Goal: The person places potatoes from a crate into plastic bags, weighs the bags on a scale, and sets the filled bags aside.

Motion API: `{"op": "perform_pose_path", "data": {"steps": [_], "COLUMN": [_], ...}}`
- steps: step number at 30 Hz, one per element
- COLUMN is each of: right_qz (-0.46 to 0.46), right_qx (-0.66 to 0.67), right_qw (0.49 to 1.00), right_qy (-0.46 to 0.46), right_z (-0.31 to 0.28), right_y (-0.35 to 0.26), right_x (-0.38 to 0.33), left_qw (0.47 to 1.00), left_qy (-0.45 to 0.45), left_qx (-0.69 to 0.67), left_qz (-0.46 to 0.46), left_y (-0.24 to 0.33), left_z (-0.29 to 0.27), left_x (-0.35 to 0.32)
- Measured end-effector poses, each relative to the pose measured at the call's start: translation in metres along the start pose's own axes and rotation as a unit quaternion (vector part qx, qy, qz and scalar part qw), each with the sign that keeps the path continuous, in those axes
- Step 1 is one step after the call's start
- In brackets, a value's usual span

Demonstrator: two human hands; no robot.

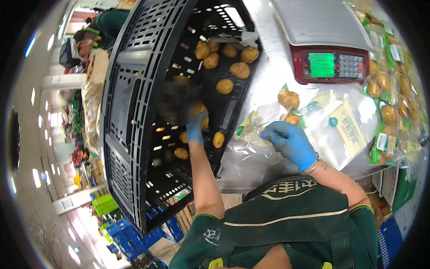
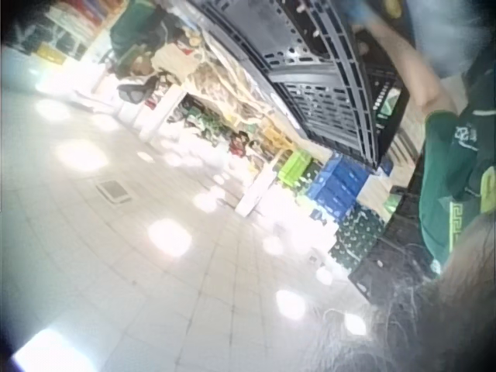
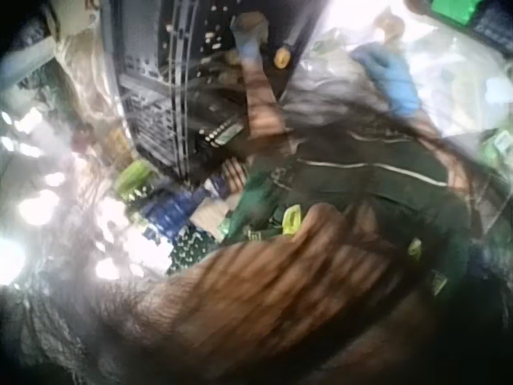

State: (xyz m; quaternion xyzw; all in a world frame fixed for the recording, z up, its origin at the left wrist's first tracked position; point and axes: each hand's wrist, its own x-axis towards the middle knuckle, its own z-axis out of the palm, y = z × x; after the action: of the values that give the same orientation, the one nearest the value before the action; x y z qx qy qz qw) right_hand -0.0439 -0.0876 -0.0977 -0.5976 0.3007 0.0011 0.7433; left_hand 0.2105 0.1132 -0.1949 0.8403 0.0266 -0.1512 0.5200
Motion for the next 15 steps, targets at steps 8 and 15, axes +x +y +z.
{"op": "perform_pose_path", "data": {"steps": [8, 15], "right_qz": [-0.139, -0.082], "right_qx": [-0.016, 0.077], "right_qw": [0.986, 0.982], "right_qy": [0.094, 0.15], "right_z": [0.01, -0.009], "right_y": [0.029, 0.008], "right_x": [-0.015, -0.013], "left_qw": [0.795, 0.842], "left_qy": [-0.541, -0.26], "left_qx": [-0.271, 0.424], "left_qz": [0.048, 0.21], "left_y": [0.089, 0.117], "left_z": [0.001, 0.095], "left_x": [-0.161, -0.187]}}
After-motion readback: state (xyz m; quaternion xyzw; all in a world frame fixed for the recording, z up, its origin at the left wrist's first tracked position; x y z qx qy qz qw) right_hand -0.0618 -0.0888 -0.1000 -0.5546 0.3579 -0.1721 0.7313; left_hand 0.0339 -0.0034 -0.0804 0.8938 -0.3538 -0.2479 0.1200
